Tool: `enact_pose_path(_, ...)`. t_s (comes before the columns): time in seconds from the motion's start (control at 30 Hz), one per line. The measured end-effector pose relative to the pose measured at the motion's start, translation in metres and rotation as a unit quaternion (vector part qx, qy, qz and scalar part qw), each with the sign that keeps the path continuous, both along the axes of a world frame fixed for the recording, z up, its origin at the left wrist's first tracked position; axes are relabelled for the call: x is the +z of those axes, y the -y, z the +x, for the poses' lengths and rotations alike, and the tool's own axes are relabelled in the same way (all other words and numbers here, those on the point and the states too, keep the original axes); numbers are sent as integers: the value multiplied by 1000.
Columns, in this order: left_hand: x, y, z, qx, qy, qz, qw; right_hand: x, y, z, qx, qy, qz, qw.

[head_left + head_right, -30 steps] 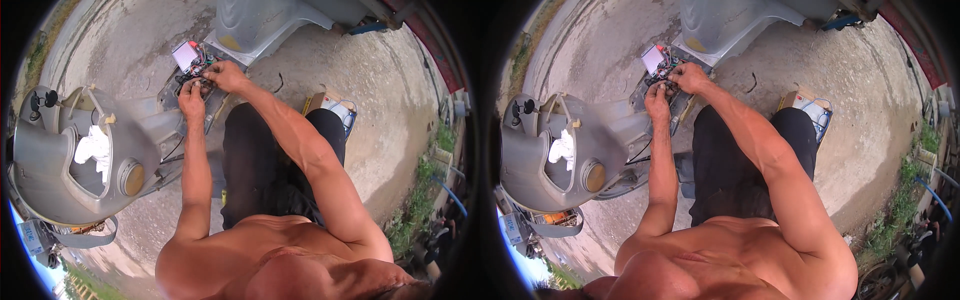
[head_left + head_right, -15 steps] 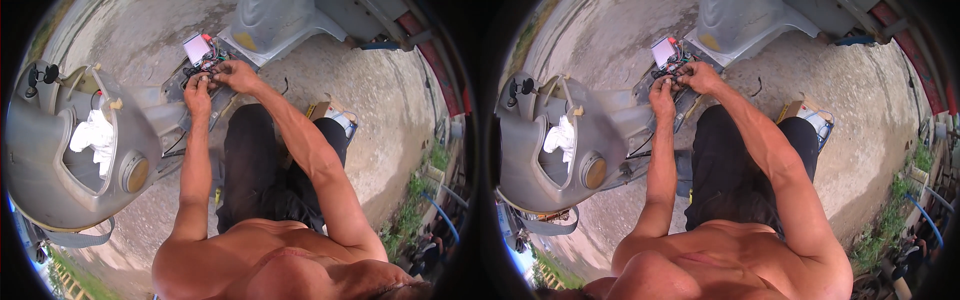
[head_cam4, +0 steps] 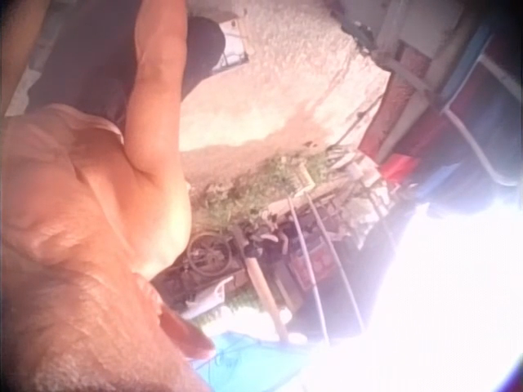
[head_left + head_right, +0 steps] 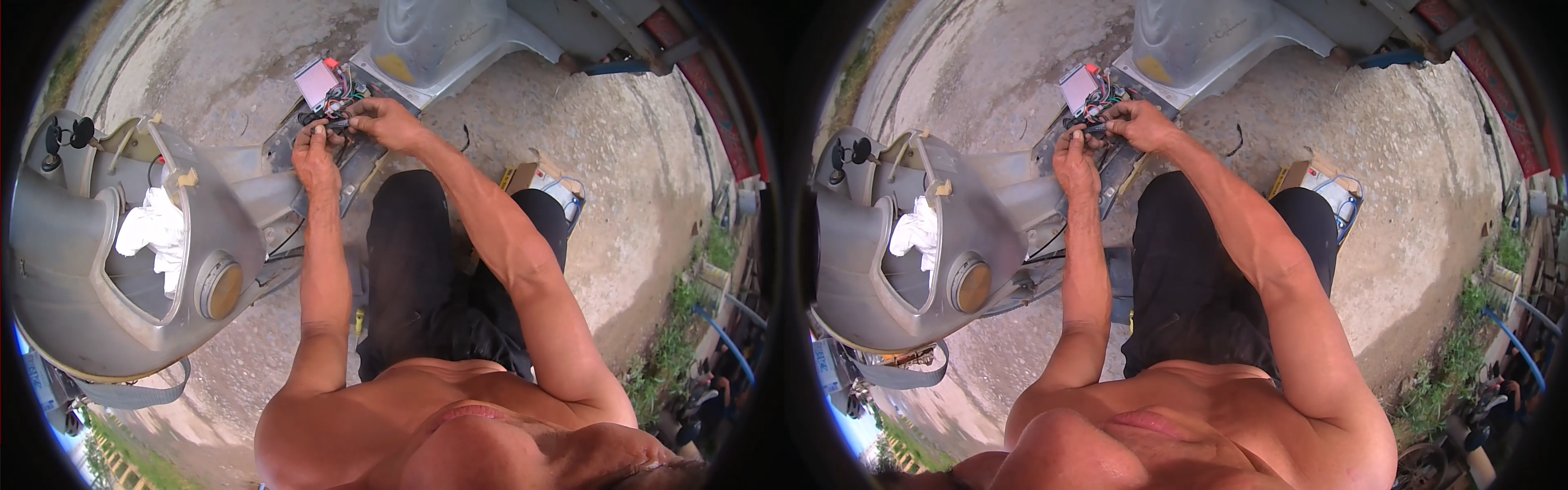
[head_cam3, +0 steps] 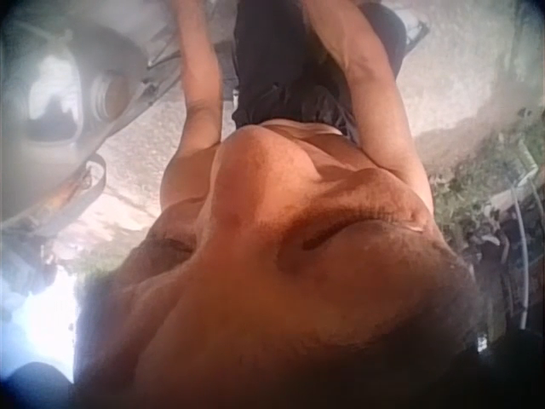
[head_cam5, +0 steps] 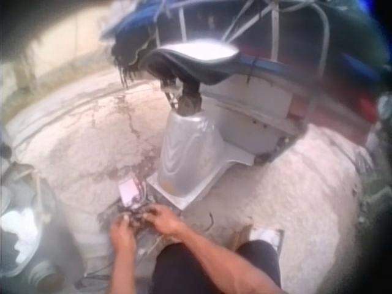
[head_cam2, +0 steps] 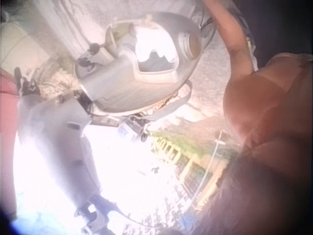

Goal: The person manipulates electrical wires and a controller module inside a scooter's body panel, using their hands to connect and secure the components.

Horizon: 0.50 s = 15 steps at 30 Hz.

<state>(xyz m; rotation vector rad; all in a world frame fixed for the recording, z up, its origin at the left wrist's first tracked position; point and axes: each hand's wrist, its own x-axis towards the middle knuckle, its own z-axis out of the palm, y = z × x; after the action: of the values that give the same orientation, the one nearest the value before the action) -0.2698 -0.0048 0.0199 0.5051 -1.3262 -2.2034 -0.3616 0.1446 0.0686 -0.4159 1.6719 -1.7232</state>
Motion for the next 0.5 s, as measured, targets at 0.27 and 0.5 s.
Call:
enact_pose_path(0.27, 13, -17, 6, 11, 43, -226, 973, -18, -7, -7, 6, 31, -33, 999)
enact_pose_path(0.5, 3, -9, 6, -27, 10, -388, 921, -11, -3, -9, -29, 78, -52, 995)
